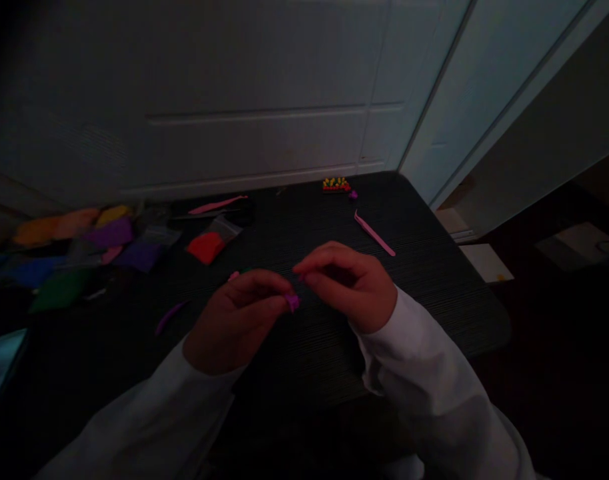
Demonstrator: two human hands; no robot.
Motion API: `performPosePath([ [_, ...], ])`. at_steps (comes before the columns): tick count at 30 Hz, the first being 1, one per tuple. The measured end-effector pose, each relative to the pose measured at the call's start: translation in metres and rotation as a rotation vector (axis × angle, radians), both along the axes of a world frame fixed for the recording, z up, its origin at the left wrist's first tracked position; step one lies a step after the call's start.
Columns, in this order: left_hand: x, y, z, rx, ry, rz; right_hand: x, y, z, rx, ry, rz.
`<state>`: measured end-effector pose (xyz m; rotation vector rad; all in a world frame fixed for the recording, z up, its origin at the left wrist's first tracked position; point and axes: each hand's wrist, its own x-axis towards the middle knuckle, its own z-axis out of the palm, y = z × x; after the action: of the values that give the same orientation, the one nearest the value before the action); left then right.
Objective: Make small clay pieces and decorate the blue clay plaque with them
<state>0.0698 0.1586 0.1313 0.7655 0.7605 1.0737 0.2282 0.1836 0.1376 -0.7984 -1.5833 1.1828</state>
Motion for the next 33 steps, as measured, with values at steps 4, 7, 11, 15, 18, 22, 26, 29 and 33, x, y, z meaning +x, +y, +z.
performPosePath([
  [4, 0.0, 0.0, 0.001, -0.005, -0.01, 0.0, 0.0, 0.002, -0.002, -0.055, 0.078, -0.013],
  [7, 0.0, 0.0, 0.002, -0.019, -0.024, -0.005, 0.0, 0.002, -0.004, -0.151, 0.156, -0.009],
  [11, 0.001, 0.0, 0.002, -0.005, -0.063, -0.005, -0.001, 0.004, -0.003, -0.281, 0.266, 0.003],
  [15, 0.002, 0.0, 0.001, -0.008, -0.079, 0.007, 0.001, 0.006, -0.001, -0.396, 0.364, 0.056],
  [18, 0.002, 0.0, 0.002, -0.023, -0.099, 0.003, 0.004, 0.008, -0.001, -0.472, 0.411, 0.09],
  [22, 0.003, -0.001, 0.002, -0.048, -0.127, -0.002, 0.006, 0.009, 0.0, -0.534, 0.456, 0.097],
  [26, 0.003, -0.001, 0.002, -0.07, -0.145, -0.008, 0.005, 0.009, 0.0, -0.583, 0.462, 0.097],
  [29, 0.004, -0.001, 0.003, -0.079, -0.15, -0.001, 0.002, 0.01, -0.001, -0.589, 0.452, 0.055],
  [33, 0.004, -0.001, 0.003, -0.083, -0.146, -0.002, 0.0, 0.011, -0.003, -0.587, 0.427, 0.035],
])
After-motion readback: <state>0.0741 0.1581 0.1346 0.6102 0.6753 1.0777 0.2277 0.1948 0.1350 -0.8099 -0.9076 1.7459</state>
